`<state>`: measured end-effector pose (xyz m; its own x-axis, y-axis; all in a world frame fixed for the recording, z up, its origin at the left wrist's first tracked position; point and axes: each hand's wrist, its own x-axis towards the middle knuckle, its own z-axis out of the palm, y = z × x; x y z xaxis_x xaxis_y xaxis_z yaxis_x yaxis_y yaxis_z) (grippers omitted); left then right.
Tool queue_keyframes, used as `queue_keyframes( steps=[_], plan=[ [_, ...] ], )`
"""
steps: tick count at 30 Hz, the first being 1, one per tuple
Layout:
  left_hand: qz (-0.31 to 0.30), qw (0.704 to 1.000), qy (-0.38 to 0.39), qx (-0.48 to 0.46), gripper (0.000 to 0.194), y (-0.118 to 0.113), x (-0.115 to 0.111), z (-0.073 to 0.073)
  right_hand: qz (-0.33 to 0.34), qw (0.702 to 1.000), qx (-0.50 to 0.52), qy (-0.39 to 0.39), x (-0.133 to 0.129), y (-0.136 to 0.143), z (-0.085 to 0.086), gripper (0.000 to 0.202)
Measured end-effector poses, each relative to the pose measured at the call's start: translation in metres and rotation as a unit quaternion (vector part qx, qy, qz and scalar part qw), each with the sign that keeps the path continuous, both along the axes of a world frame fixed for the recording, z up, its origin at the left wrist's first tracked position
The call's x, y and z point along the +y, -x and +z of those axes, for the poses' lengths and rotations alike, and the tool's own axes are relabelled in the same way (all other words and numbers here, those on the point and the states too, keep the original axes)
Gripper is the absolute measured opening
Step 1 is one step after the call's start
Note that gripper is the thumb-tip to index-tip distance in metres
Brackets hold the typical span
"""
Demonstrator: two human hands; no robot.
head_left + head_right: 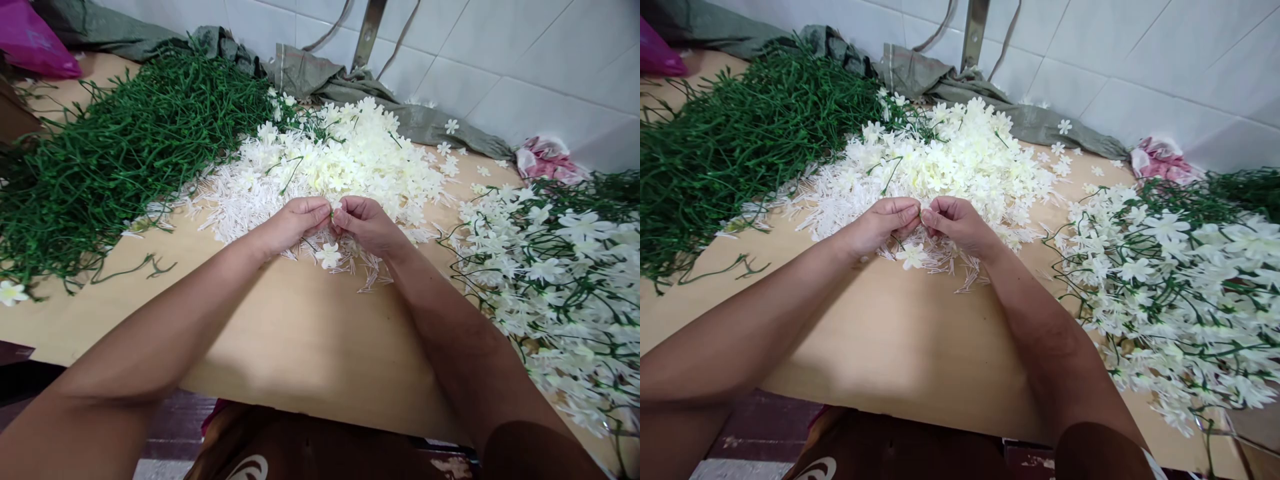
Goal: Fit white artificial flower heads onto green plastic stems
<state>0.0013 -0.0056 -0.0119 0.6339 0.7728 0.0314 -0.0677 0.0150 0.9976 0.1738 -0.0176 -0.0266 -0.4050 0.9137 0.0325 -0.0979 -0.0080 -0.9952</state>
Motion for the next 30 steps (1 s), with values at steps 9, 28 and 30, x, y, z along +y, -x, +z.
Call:
queue_keyframes(
  steps=[9,28,30],
  plan=[
    [0.000,1.000,-0.017,0.004,0.048,-0.001,0.001,-0.014,-0.048,0.997,-0.057,-0.012,-0.004,0.008,-0.005,0.046],
    [0.177,0.982,-0.037,-0.054,0.037,-0.004,0.006,-0.011,-0.315,0.895,-0.241,-0.204,-0.039,-0.062,0.071,0.032],
    [0.185,0.980,-0.069,-0.020,0.037,-0.006,0.005,-0.014,-0.425,0.822,-0.299,-0.234,-0.060,-0.098,0.087,0.027]
  ],
)
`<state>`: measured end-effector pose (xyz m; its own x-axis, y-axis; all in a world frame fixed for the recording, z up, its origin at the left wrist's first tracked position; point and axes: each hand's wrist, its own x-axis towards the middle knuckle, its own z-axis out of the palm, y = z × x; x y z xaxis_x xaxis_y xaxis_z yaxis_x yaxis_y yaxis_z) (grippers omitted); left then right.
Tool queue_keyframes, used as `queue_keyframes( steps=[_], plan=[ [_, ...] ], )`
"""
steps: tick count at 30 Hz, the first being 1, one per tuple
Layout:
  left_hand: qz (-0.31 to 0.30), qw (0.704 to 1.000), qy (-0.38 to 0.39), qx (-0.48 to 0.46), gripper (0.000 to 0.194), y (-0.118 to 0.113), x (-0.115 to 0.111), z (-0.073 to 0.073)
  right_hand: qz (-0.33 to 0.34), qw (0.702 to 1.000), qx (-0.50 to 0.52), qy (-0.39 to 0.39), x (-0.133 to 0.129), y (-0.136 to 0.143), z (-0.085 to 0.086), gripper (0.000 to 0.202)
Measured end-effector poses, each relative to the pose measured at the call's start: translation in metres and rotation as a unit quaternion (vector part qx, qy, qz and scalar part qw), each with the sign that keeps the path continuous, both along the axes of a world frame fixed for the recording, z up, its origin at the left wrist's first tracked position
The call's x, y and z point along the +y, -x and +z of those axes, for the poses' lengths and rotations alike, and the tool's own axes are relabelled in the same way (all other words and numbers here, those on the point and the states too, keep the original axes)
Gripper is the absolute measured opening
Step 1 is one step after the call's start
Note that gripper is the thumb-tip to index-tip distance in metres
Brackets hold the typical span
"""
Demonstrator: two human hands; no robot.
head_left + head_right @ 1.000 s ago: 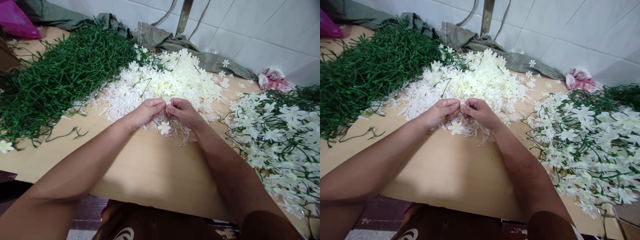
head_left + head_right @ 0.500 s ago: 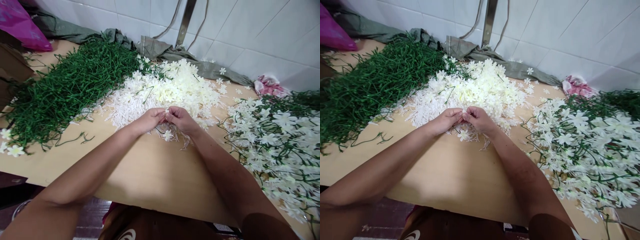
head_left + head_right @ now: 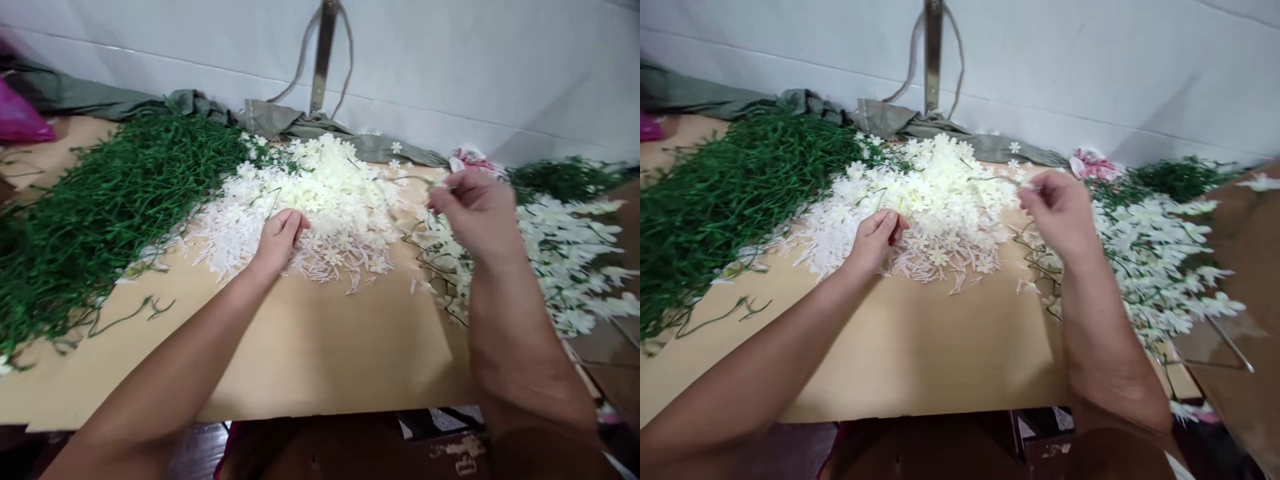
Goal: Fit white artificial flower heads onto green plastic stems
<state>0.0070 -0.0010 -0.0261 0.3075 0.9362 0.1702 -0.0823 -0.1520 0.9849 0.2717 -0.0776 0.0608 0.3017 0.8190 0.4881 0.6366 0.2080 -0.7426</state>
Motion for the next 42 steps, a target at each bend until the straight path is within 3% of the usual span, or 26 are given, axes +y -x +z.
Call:
queue_keyframes(
  steps=[3,5,7,9,12,16,21,25,28,31,36,39,41,42],
  plan=[
    [-0.005,0.996,-0.046,0.073,0.033,-0.002,-0.005,-0.001,-0.208,0.969,-0.103,-0.084,-0.037,-0.061,0.020,0.019],
    [-0.008,0.990,-0.070,0.126,0.029,-0.003,-0.007,0.002,-0.319,0.928,-0.148,-0.119,-0.064,-0.097,0.026,0.036],
    [-0.017,0.982,-0.076,0.169,0.026,-0.003,-0.008,0.005,-0.389,0.895,-0.183,-0.122,-0.087,-0.121,0.025,0.055],
    [-0.020,0.976,-0.077,0.201,0.021,-0.003,-0.008,0.008,-0.433,0.860,-0.248,-0.107,-0.103,-0.128,0.015,0.062],
    [0.015,0.973,-0.074,0.216,0.019,-0.004,-0.010,0.011,-0.406,0.848,-0.341,-0.019,-0.110,-0.118,-0.008,0.047],
    [0.054,0.963,-0.081,0.252,0.019,-0.004,-0.009,0.009,-0.399,0.855,-0.332,0.025,-0.110,-0.101,-0.032,0.038],
    [0.040,0.958,-0.092,0.268,0.022,-0.005,-0.007,0.007,-0.398,0.859,-0.311,0.083,-0.108,-0.100,-0.044,0.060],
    [0.023,0.957,-0.078,0.280,0.015,-0.005,-0.009,0.010,-0.312,0.882,-0.299,0.187,-0.089,-0.096,-0.055,0.065],
    [-0.011,0.949,-0.094,0.301,0.010,-0.004,-0.012,0.011,-0.259,0.883,-0.317,0.230,-0.075,-0.091,-0.058,0.064],
    [-0.033,0.944,-0.104,0.312,0.010,-0.002,-0.012,0.010,-0.254,0.881,-0.310,0.250,-0.073,-0.096,-0.055,0.061],
    [-0.043,0.940,-0.108,0.320,0.012,0.000,-0.011,0.009,-0.236,0.891,-0.292,0.256,-0.097,-0.113,-0.034,0.065],
    [-0.068,0.941,-0.116,0.312,0.017,0.000,-0.012,0.009,-0.285,0.880,-0.329,0.188,-0.106,-0.106,-0.011,0.058],
    [-0.071,0.941,-0.140,0.300,0.021,-0.001,-0.014,0.008,-0.327,0.874,-0.348,0.090,-0.104,-0.091,0.002,0.048],
    [-0.067,0.938,-0.158,0.300,0.023,-0.001,-0.014,0.007,-0.311,0.877,-0.361,0.065,-0.100,-0.080,0.006,0.044]
  ],
)
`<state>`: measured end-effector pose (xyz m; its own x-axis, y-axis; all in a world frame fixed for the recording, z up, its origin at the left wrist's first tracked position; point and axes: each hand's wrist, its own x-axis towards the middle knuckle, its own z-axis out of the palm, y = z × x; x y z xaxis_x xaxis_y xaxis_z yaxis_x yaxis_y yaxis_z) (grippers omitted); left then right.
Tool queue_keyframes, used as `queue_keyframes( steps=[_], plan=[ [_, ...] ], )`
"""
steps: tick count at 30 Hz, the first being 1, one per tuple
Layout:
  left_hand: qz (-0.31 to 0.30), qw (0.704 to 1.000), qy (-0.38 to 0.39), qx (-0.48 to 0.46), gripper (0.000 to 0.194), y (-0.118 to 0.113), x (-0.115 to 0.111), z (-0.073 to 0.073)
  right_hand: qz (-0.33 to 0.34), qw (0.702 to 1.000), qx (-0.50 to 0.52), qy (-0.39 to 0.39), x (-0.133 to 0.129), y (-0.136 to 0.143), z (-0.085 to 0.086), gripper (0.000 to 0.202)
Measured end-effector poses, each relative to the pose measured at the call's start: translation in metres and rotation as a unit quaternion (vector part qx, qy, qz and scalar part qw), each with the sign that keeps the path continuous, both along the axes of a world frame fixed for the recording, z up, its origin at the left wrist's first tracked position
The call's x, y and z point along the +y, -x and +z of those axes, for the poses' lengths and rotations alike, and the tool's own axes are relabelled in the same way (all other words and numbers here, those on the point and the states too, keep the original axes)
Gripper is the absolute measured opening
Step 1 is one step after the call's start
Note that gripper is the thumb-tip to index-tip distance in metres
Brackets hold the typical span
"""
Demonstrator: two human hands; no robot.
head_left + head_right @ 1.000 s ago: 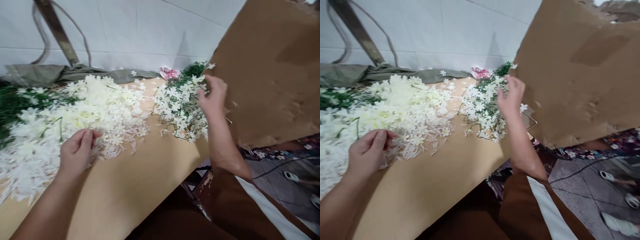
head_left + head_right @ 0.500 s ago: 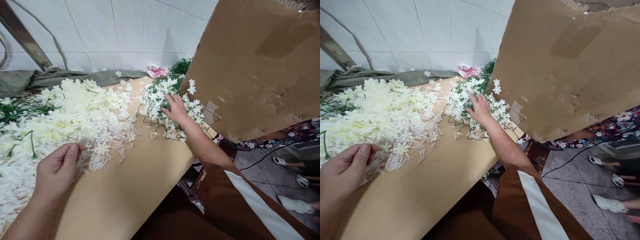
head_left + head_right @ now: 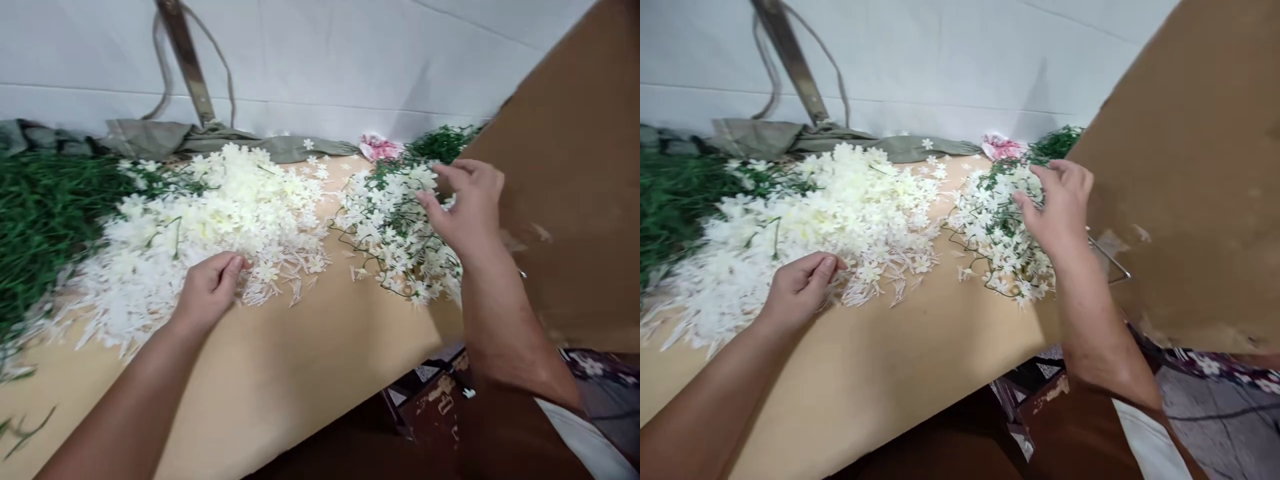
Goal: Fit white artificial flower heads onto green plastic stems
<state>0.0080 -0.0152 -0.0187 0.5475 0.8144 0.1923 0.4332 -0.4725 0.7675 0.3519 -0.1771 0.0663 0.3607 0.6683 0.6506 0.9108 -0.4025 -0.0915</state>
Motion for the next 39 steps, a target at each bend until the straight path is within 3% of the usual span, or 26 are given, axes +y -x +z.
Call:
queue_keyframes(
  steps=[2,5,8,14,19,23,26,29,33,39],
  plan=[
    [0.005,0.999,-0.039,-0.010,0.026,-0.001,-0.001,-0.002,0.088,0.995,-0.021,-0.040,0.014,0.026,-0.002,0.031],
    [-0.003,0.997,-0.069,-0.021,0.030,-0.001,-0.001,-0.004,0.271,0.961,0.036,0.044,0.047,0.070,-0.022,0.020],
    [-0.023,0.996,-0.087,-0.022,0.032,0.000,-0.001,-0.003,0.381,0.911,0.076,0.139,0.088,0.114,-0.044,0.018],
    [-0.072,0.991,-0.114,0.018,0.035,0.000,-0.008,-0.002,0.461,0.867,0.045,0.184,0.179,0.198,-0.043,0.031],
    [-0.152,0.977,-0.135,0.068,0.037,-0.003,-0.010,-0.005,0.451,0.853,-0.095,0.245,0.219,0.244,-0.050,0.029],
    [-0.111,0.984,-0.125,0.069,0.038,-0.002,-0.007,-0.006,0.443,0.866,-0.052,0.227,0.226,0.240,-0.049,0.022],
    [-0.056,0.991,-0.120,0.027,0.035,-0.001,-0.005,-0.006,0.455,0.871,0.082,0.167,0.221,0.220,-0.034,0.017],
    [0.041,0.991,-0.093,-0.086,0.026,-0.001,-0.001,-0.009,0.454,0.861,0.221,0.060,0.204,0.198,-0.023,0.012],
    [0.140,0.950,0.038,-0.278,0.027,-0.002,0.004,-0.007,0.444,0.803,0.397,0.011,0.168,0.181,-0.031,0.011],
    [0.083,0.930,0.144,-0.328,0.034,-0.003,-0.004,0.009,0.471,0.700,0.529,0.091,0.131,0.180,-0.054,0.017]
  ],
)
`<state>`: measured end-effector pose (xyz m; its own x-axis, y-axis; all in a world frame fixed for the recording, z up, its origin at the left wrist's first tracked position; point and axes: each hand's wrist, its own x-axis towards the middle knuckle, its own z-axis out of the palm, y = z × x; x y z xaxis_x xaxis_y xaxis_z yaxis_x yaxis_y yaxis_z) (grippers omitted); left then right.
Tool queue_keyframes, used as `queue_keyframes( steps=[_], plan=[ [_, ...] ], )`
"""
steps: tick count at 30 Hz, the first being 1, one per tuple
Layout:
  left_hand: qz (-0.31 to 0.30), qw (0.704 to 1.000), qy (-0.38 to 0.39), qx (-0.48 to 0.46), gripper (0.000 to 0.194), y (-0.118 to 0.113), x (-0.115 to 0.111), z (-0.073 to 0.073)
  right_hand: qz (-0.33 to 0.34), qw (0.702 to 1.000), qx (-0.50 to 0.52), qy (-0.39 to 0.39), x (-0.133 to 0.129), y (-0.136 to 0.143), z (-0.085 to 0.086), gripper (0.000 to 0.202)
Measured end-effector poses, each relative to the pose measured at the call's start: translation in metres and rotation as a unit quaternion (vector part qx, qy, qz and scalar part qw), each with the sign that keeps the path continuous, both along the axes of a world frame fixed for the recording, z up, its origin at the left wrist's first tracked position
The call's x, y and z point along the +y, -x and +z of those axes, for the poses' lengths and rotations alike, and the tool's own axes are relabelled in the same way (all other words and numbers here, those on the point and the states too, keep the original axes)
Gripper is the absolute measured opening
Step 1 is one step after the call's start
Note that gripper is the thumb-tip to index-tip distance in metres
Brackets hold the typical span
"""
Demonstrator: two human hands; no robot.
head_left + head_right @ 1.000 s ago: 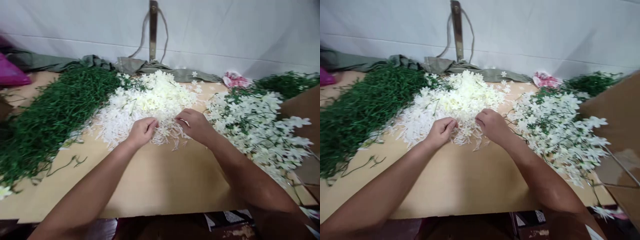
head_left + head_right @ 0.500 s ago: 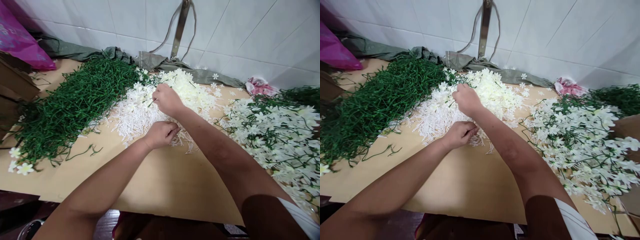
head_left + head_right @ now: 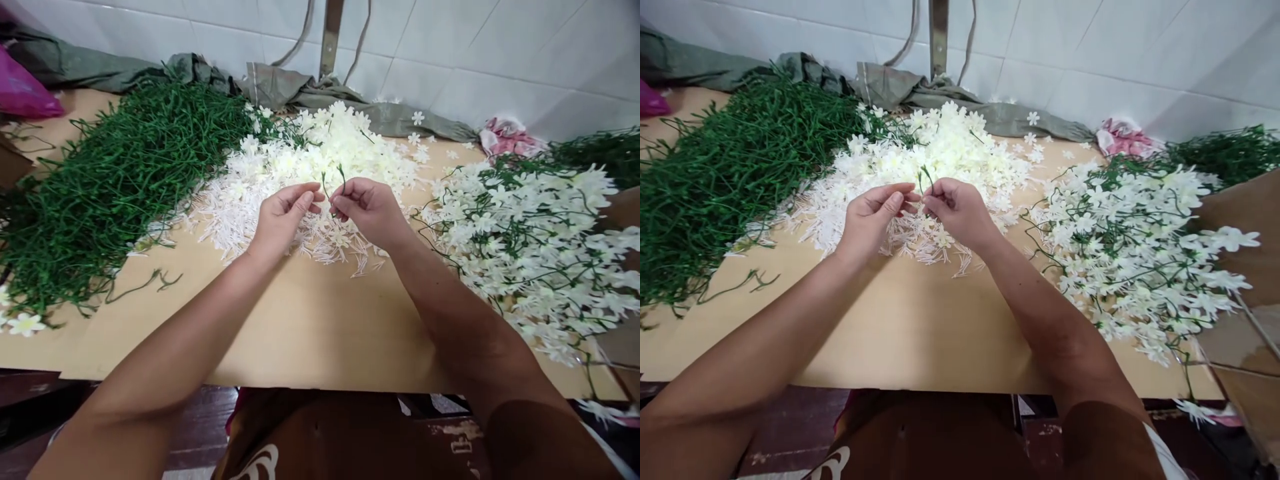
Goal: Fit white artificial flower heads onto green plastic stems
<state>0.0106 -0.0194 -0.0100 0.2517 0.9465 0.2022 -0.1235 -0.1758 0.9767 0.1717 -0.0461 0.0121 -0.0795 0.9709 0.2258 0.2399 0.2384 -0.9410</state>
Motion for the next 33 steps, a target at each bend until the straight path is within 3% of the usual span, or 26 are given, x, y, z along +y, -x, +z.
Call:
queue_keyframes(
  steps=[2,9,15,19,21,23,27,30,33],
  plan=[
    [-0.028,1.000,0.012,-0.004,0.033,-0.001,-0.003,0.003,0.026,1.000,0.002,0.002,-0.005,0.000,0.000,0.018],
    [-0.040,0.997,0.064,0.002,0.029,-0.003,-0.002,0.002,0.053,0.998,0.025,-0.006,-0.014,0.003,0.003,0.026],
    [-0.037,0.997,0.057,-0.030,0.021,-0.001,-0.001,0.004,0.109,0.991,0.069,0.026,-0.021,0.012,-0.002,0.035],
    [-0.007,0.997,0.058,-0.044,0.019,0.004,0.003,0.009,0.092,0.993,0.062,0.025,-0.018,0.012,-0.012,0.035],
    [0.010,0.996,0.068,-0.060,0.018,0.009,0.007,0.014,0.057,0.998,0.002,0.002,-0.017,0.014,-0.021,0.032],
    [0.016,0.994,0.087,-0.071,0.019,0.014,0.009,0.019,0.028,0.991,-0.125,-0.038,-0.017,0.019,-0.031,0.027],
    [0.026,0.990,0.113,-0.076,0.021,0.019,0.011,0.028,0.043,0.917,-0.385,-0.093,-0.016,0.036,-0.041,0.022],
    [0.035,0.991,0.114,-0.061,0.019,0.018,0.010,0.029,0.040,0.889,-0.447,-0.097,-0.012,0.037,-0.039,0.017],
    [0.024,0.991,0.120,-0.052,0.017,0.017,0.009,0.026,-0.008,0.903,-0.419,-0.095,-0.010,0.019,-0.033,0.016]
  ],
)
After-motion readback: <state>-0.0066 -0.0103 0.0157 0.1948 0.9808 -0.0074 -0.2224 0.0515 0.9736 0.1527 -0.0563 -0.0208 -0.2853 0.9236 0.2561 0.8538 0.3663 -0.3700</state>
